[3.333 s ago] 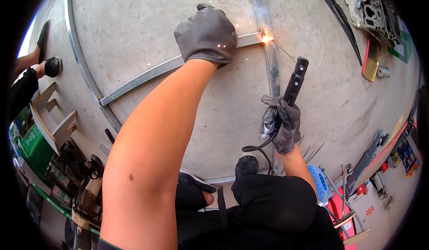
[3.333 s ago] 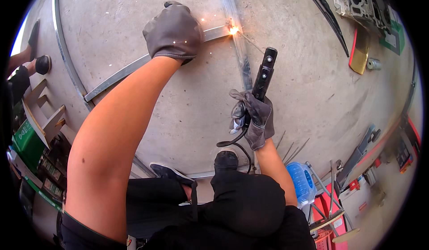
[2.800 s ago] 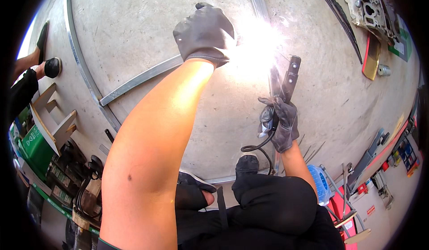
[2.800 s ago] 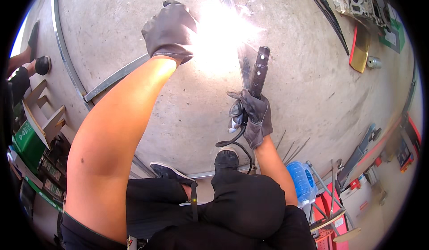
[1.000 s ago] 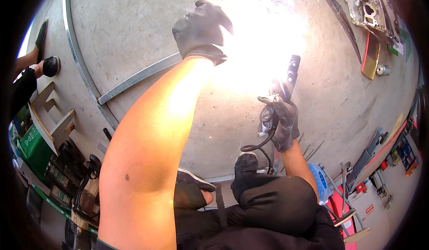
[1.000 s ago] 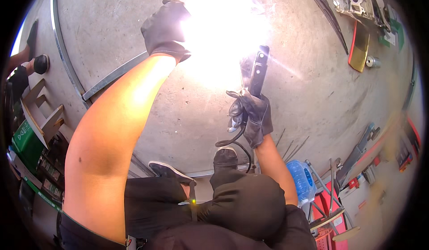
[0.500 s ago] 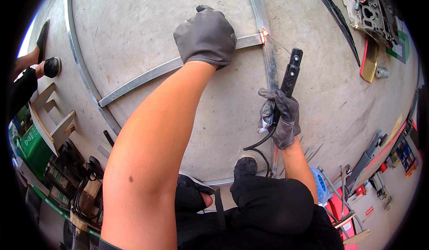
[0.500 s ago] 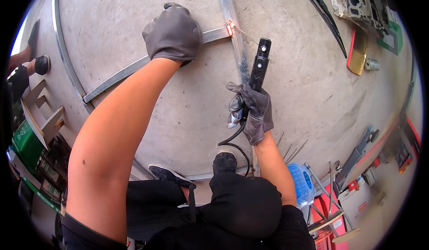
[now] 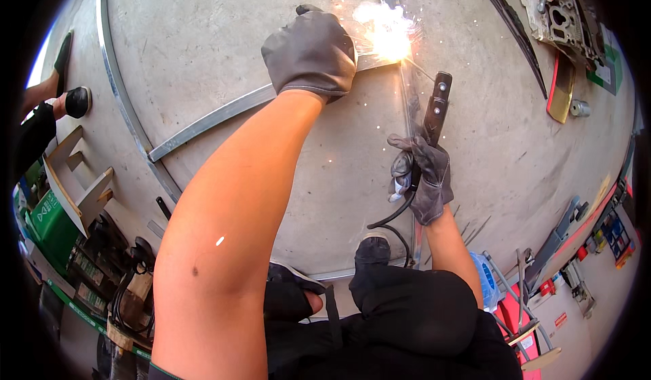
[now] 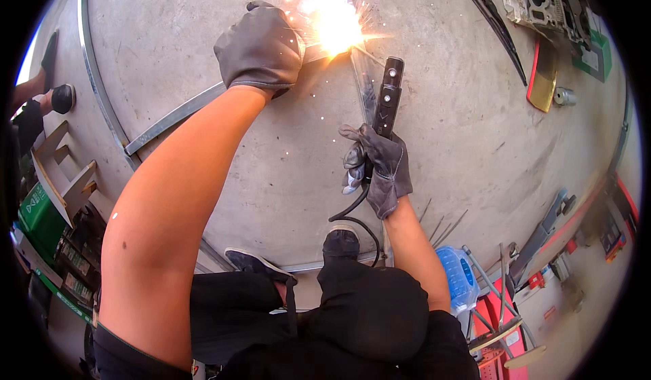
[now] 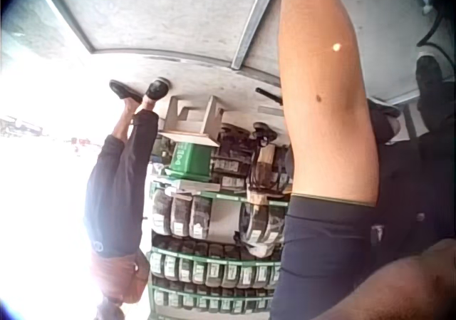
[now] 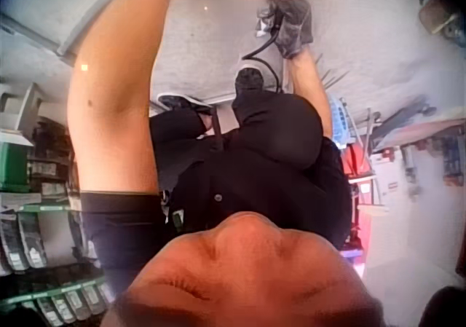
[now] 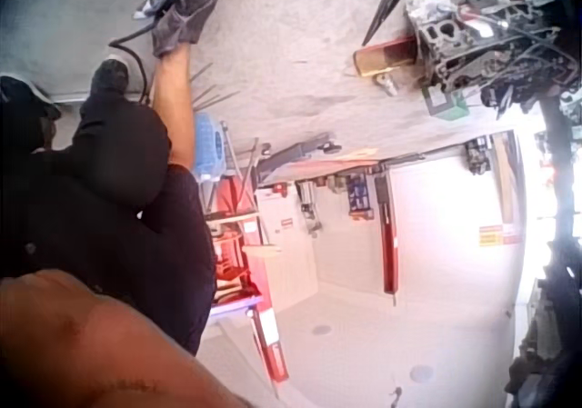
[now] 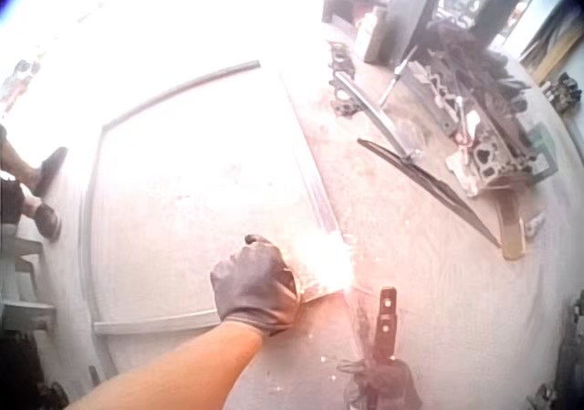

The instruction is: The person welds the joints of a rectangular metal frame lying on the floor. They use a welding torch to join the metal bars at the corners and along the seams, creating bright sparks. The person repositions the frame and continues welding different sections.

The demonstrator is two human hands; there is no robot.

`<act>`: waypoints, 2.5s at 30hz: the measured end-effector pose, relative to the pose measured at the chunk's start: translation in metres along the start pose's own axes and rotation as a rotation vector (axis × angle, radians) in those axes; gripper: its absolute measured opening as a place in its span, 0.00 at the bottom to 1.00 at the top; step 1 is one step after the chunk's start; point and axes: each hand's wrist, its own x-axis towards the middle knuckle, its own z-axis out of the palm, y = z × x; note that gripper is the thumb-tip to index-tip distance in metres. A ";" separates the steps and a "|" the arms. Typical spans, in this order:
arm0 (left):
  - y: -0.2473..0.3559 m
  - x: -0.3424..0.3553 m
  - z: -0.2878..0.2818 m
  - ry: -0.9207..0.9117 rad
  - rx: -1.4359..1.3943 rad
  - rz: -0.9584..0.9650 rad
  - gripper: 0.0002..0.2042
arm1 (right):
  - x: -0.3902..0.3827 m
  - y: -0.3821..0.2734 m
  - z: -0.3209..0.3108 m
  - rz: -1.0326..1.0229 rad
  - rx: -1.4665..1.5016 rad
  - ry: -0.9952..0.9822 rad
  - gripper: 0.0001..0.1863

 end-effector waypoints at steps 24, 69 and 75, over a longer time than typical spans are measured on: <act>0.000 0.001 0.000 -0.028 0.028 -0.042 0.12 | -0.049 0.009 -0.018 -0.213 0.076 -0.005 0.27; -0.004 0.000 0.002 -0.017 -0.061 -0.033 0.11 | -0.049 0.006 -0.032 -0.392 -0.009 0.094 0.27; 0.000 -0.006 -0.004 0.011 -0.060 -0.015 0.17 | -0.083 0.018 -0.059 -0.285 0.339 0.023 0.26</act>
